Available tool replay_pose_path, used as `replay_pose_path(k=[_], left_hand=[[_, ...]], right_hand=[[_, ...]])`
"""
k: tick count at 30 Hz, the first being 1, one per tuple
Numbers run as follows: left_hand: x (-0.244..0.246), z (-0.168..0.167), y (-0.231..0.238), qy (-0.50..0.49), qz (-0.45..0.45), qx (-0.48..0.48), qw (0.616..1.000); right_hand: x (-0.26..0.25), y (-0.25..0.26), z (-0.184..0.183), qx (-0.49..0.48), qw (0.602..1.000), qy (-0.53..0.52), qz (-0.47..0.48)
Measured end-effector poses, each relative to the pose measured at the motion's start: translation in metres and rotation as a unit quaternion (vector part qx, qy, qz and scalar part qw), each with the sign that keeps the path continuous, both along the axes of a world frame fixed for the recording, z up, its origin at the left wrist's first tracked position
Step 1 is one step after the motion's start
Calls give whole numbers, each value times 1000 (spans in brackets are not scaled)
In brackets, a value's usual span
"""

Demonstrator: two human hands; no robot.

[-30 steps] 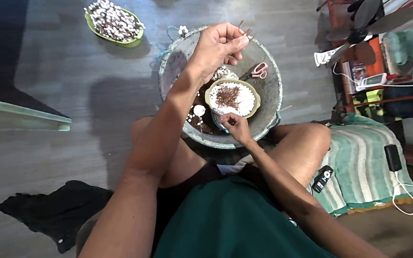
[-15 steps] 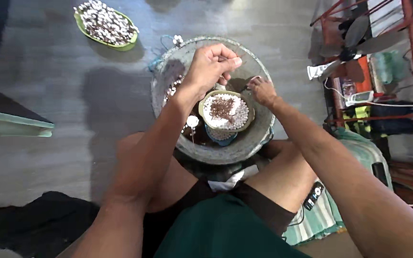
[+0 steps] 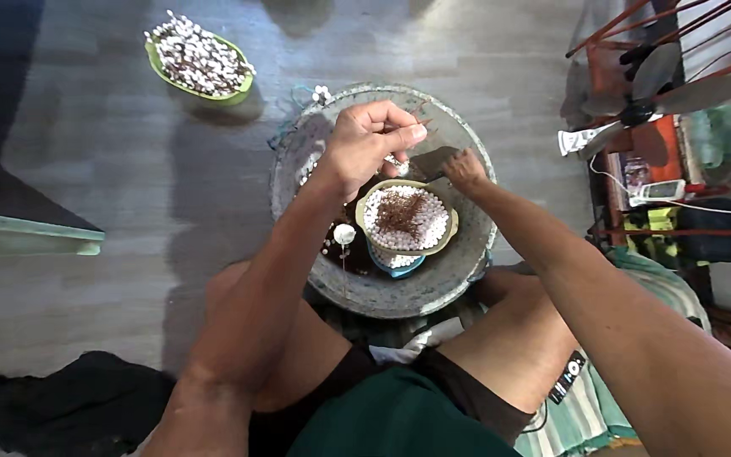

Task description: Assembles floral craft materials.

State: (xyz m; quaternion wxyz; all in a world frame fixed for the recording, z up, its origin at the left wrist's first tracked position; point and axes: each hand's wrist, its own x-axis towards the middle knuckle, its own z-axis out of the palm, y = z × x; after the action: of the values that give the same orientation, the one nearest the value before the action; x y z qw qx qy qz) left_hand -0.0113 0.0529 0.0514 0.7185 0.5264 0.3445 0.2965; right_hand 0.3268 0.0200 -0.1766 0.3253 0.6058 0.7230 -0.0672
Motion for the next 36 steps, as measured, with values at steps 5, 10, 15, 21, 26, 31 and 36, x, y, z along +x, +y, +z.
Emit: replay_pose_path(k=[5, 10, 15, 21, 26, 31, 36], left_hand=[[-5, -1, -4, -18, 23, 32, 999], [-11, 4, -7, 15, 54, 56, 997], [-9, 5, -12, 27, 71, 83, 994], [-1, 3, -21, 59, 50, 117, 990], [3, -3, -17, 62, 53, 132, 988], [8, -2, -13, 74, 59, 149, 984], [11, -7, -13, 77, 56, 167, 981]], right_hand=[[-2, -21, 56, 19, 994, 24, -109], [5, -77, 149, 102, 860, 353, -353], [-64, -134, 188, 108, 594, 738, -301], [-108, -136, 172, 106, 597, 772, -190], [-108, -129, 166, 92, 592, 780, -181], [-112, -123, 163, 87, 589, 785, -172], [-113, -115, 162, 91, 597, 780, -165]])
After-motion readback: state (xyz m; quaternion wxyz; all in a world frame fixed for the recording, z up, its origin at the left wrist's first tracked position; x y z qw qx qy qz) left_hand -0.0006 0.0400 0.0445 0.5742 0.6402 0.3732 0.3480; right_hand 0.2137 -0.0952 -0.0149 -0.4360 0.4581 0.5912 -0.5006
